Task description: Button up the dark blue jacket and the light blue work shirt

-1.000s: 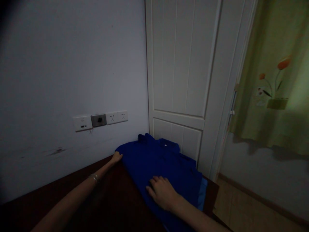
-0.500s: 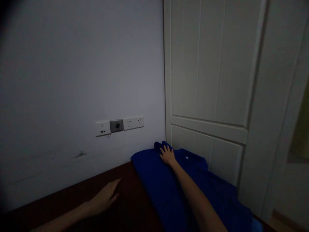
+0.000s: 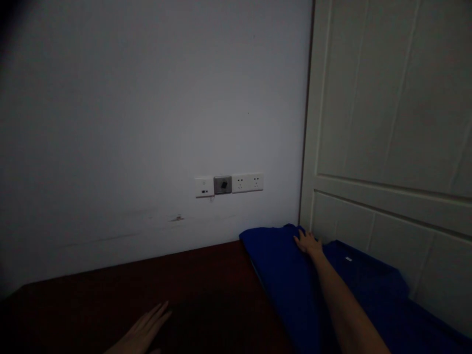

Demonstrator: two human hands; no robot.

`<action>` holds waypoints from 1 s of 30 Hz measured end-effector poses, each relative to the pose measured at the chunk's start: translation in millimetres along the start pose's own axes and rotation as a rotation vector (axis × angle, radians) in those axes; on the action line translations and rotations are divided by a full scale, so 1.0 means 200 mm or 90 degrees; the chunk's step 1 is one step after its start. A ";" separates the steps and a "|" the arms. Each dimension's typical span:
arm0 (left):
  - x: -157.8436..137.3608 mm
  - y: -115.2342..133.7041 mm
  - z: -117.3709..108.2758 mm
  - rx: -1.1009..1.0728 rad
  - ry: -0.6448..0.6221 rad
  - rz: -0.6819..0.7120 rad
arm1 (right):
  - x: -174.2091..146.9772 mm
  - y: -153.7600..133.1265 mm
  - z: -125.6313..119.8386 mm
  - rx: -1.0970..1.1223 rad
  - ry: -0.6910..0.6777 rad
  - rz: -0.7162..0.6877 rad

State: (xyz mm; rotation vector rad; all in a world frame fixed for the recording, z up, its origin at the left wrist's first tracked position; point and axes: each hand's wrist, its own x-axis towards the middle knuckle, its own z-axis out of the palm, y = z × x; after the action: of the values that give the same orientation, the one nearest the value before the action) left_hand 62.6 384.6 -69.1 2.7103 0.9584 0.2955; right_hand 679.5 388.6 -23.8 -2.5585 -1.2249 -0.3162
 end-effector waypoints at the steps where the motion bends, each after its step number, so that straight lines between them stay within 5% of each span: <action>1: -0.03 0.00 -0.01 -0.001 0.001 -0.012 | 0.00 -0.04 -0.01 0.000 0.032 -0.002; 5: -0.10 0.01 -0.03 0.029 -0.016 -0.070 | -0.06 -0.25 -0.06 0.000 0.136 -0.076; 9: -0.12 0.04 -0.03 0.108 -0.002 -0.111 | -0.26 -0.54 -0.12 0.002 0.151 -0.209; 15: -0.06 0.06 -0.02 0.146 0.041 -0.176 | -0.72 -0.96 -0.12 0.064 0.099 -0.383; 20: -0.01 0.03 0.06 0.124 0.053 -0.240 | -1.21 -1.26 -0.04 0.104 -0.026 -0.467; 24: 0.00 0.04 0.15 0.161 0.094 -0.251 | -1.55 -1.41 0.02 0.138 -0.128 -0.515; 30: -0.02 0.04 0.20 0.196 0.154 -0.244 | -1.83 -1.50 0.06 0.183 -0.078 -0.563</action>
State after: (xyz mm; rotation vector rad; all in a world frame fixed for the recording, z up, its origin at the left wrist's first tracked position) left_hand 75.0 369.1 -104.3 2.7105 1.6885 0.4346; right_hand 220.1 308.0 -103.3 -1.6881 -2.2071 -0.1355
